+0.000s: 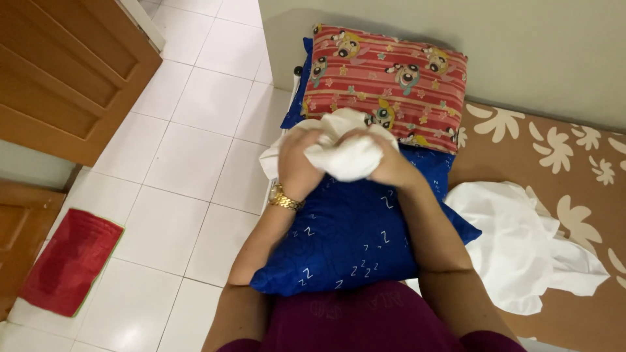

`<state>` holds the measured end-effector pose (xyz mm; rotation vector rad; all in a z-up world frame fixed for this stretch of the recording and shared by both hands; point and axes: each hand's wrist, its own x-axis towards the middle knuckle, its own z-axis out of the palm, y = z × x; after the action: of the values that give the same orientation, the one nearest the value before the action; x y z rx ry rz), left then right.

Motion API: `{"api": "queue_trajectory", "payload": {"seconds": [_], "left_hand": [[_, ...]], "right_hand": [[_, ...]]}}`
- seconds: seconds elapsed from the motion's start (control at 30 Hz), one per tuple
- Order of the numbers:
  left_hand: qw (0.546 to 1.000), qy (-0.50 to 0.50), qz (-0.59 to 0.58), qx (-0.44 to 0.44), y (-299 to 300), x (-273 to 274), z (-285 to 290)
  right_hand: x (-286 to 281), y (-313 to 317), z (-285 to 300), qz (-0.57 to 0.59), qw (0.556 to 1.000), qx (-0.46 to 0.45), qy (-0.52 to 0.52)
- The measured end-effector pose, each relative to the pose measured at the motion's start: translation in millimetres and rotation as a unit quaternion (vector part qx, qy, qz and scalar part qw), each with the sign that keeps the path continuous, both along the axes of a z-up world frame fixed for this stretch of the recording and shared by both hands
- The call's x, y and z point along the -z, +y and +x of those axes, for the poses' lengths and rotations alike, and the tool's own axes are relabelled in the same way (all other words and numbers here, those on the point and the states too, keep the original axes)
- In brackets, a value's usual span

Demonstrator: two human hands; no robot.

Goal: The person puts a pillow into a white pillowcase. They align the corners, insert the pillow, and smooth the fabric to fit the case properly.

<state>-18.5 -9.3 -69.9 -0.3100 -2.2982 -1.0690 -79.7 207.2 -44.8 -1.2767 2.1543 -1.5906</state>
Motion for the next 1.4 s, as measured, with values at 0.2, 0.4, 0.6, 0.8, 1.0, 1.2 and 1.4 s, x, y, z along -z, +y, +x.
{"api": "queue_trajectory", "payload": {"seconds": [0.2,0.4,0.6,0.8,1.0,1.2,1.4], "left_hand": [[0.986,0.122,0.056,-0.095,-2,-46,21],[0.997,-0.050,0.000,0.051,0,-69,31],[0.996,0.060,-0.043,-0.046,-21,-31,19],[0.990,0.058,0.118,0.060,-2,-76,63],[0.991,-0.022,-0.128,0.028,3,-59,44],[0.982,0.115,-0.073,-0.133,-22,-51,27],[0.981,0.021,0.153,0.117,-19,-76,63]], "right_hand": [[-15,-7,6,0.182,0.957,0.181,0.138],[9,23,-26,-0.054,0.905,0.316,0.279],[-36,10,36,-0.040,0.992,0.072,0.090],[-31,8,13,0.098,0.912,0.244,0.315],[-57,25,32,0.014,0.752,0.474,0.458],[-55,17,57,0.027,0.973,0.127,0.193],[-46,28,19,0.074,0.883,0.239,0.396]]}}
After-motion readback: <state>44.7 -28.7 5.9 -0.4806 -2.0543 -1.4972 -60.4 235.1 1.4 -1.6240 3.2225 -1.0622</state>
